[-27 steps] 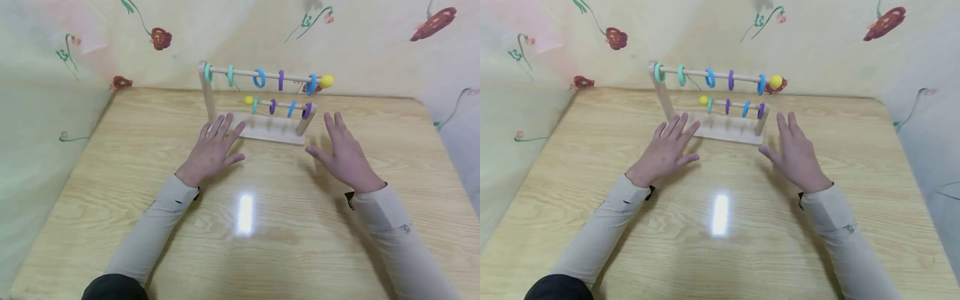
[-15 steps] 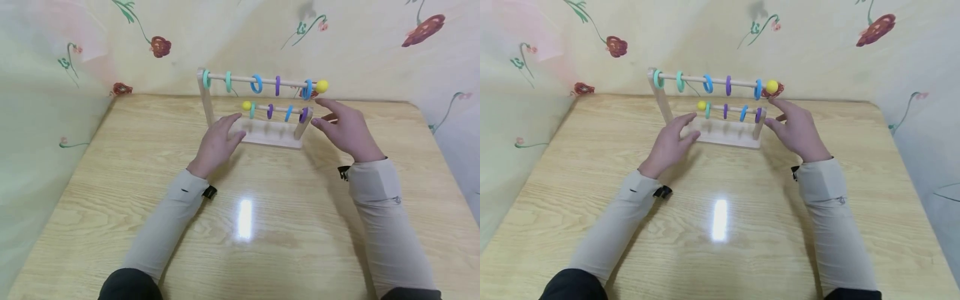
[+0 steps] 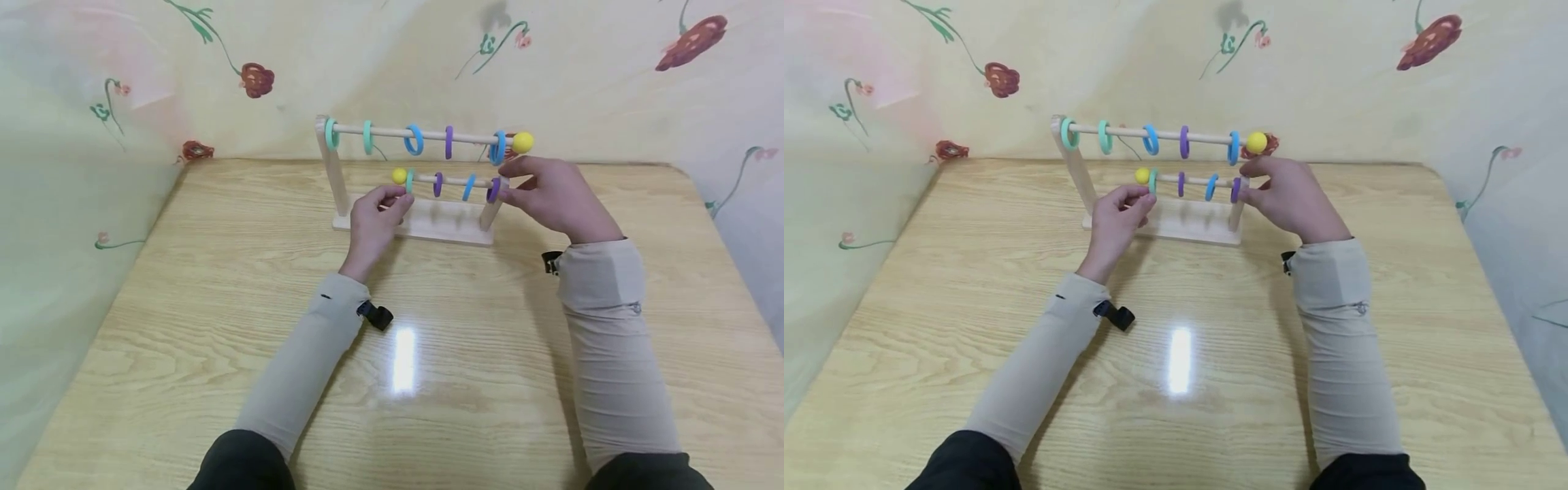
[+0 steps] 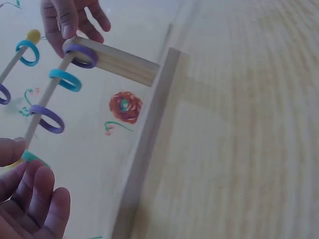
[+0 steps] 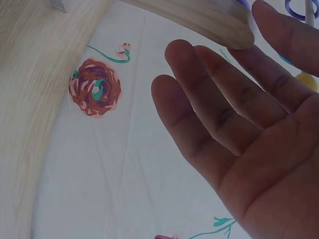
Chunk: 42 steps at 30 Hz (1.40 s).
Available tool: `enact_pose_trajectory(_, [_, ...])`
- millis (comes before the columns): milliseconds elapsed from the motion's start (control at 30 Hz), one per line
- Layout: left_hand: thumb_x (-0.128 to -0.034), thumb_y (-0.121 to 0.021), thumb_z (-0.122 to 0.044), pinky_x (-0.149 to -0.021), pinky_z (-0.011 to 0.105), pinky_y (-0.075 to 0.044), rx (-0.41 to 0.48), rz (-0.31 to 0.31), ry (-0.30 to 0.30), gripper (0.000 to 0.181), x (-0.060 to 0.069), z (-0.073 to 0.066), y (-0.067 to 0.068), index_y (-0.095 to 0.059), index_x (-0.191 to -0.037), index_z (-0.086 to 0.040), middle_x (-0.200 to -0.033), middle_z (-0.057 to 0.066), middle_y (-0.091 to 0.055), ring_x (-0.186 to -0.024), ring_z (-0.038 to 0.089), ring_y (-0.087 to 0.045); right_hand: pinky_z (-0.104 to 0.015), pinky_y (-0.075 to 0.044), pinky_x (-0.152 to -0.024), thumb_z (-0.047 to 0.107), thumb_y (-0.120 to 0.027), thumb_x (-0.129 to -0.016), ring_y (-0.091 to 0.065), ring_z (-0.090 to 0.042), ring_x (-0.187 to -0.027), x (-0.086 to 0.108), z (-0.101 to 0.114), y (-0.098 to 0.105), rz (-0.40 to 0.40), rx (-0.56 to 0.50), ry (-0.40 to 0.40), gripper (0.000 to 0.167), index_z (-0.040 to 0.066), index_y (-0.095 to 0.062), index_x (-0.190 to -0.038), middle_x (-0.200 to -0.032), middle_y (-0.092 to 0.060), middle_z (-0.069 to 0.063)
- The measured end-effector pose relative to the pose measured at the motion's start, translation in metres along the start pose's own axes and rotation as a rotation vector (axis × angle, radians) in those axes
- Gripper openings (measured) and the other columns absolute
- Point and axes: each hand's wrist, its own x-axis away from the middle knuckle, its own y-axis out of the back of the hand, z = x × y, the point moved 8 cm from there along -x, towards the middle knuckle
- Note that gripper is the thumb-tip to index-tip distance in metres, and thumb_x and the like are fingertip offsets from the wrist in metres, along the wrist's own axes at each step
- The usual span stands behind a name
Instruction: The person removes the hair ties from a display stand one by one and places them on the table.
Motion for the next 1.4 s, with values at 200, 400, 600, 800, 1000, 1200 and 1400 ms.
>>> enact_pose_trajectory(200, [-0.0956, -0.073, -0.016, -0.062, 0.022, -0.053, 0.007, 0.005, -0.005, 0.02, 0.0, 0.003, -0.002, -0.073, -0.11, -0.003, -0.089, 0.006, -0.065, -0.072, 0.016, -0.063, -0.053, -0.052, -0.083, 0.033, -0.065, -0.1, -0.063, -0.042, -0.111, -0.004, 0.002, -0.001, -0.007, -0.002, 0.007, 0.046, 0.004, -0.061, -0.135, -0.137, -0.059, -0.019])
enact_pose_trajectory(400, [-0.0956, -0.073, -0.022, -0.061, 0.023, -0.047, -0.059, -0.002, -0.026, 0.019, 0.0, 0.005, -0.007, -0.073, -0.107, -0.007, -0.09, 0.003, -0.063, -0.077, 0.017, -0.059, -0.054, -0.051, -0.083, 0.036, -0.065, -0.099, -0.062, -0.042, -0.11, -0.005, -0.003, -0.004, -0.008, -0.013, -0.01, 0.048, 0.005, -0.061, -0.136, -0.134, -0.06, -0.022])
enact_pose_trajectory(600, [-0.0951, -0.074, -0.027, -0.064, 0.026, -0.046, -0.155, -0.044, -0.063, 0.019, 0.0, 0.0, -0.014, -0.072, -0.102, -0.009, -0.088, 0.001, -0.065, -0.078, 0.016, -0.058, -0.056, -0.051, -0.085, 0.038, -0.064, -0.1, -0.062, -0.043, -0.111, -0.006, -0.008, -0.004, -0.007, -0.022, -0.014, 0.049, 0.006, -0.06, -0.137, -0.133, -0.06, -0.023])
enact_pose_trajectory(800, [-0.0959, -0.071, -0.019, -0.063, 0.023, -0.05, -0.211, -0.082, -0.115, 0.013, -0.001, -0.006, -0.016, -0.072, -0.099, -0.007, -0.086, 0.0, -0.067, -0.077, 0.012, -0.061, -0.054, -0.051, -0.084, 0.037, -0.065, -0.1, -0.063, -0.042, -0.109, -0.007, -0.01, -0.005, -0.01, -0.043, -0.01, 0.047, 0.007, -0.061, -0.135, -0.132, -0.061, -0.022])
enact_pose_trajectory(1000, [-0.0939, -0.066, -0.012, -0.063, 0.022, -0.05, -0.15, -0.134, -0.153, 0.008, -0.004, -0.009, -0.006, -0.067, -0.095, -0.005, -0.084, 0.002, -0.065, -0.074, 0.013, -0.061, -0.051, -0.05, -0.084, 0.034, -0.065, -0.1, -0.064, -0.042, -0.107, -0.009, -0.009, -0.003, -0.019, -0.056, 0.001, 0.044, 0.007, -0.061, -0.135, -0.131, -0.062, -0.021])
enact_pose_trajectory(1200, [-0.0939, -0.065, -0.01, -0.062, 0.022, -0.05, -0.061, -0.178, -0.138, 0.01, -0.009, -0.008, 0.01, -0.067, -0.096, -0.001, -0.082, 0.004, -0.063, -0.07, 0.014, -0.059, -0.05, -0.049, -0.086, 0.029, -0.064, -0.101, -0.064, -0.042, -0.107, -0.007, -0.009, -0.004, -0.014, -0.083, 0.001, 0.041, 0.007, -0.061, -0.135, -0.129, -0.063, -0.021])
enact_pose_trajectory(1400, [-0.0971, -0.064, -0.01, -0.06, 0.025, -0.054, -0.007, -0.163, -0.079, 0.011, -0.014, -0.001, 0.017, -0.066, -0.1, 0.001, -0.083, 0.004, -0.062, -0.066, 0.019, -0.063, -0.049, -0.049, -0.087, 0.027, -0.064, -0.101, -0.064, -0.042, -0.107, -0.006, -0.011, -0.005, -0.013, -0.097, 0.001, 0.039, 0.007, -0.062, -0.134, -0.127, -0.064, -0.02])
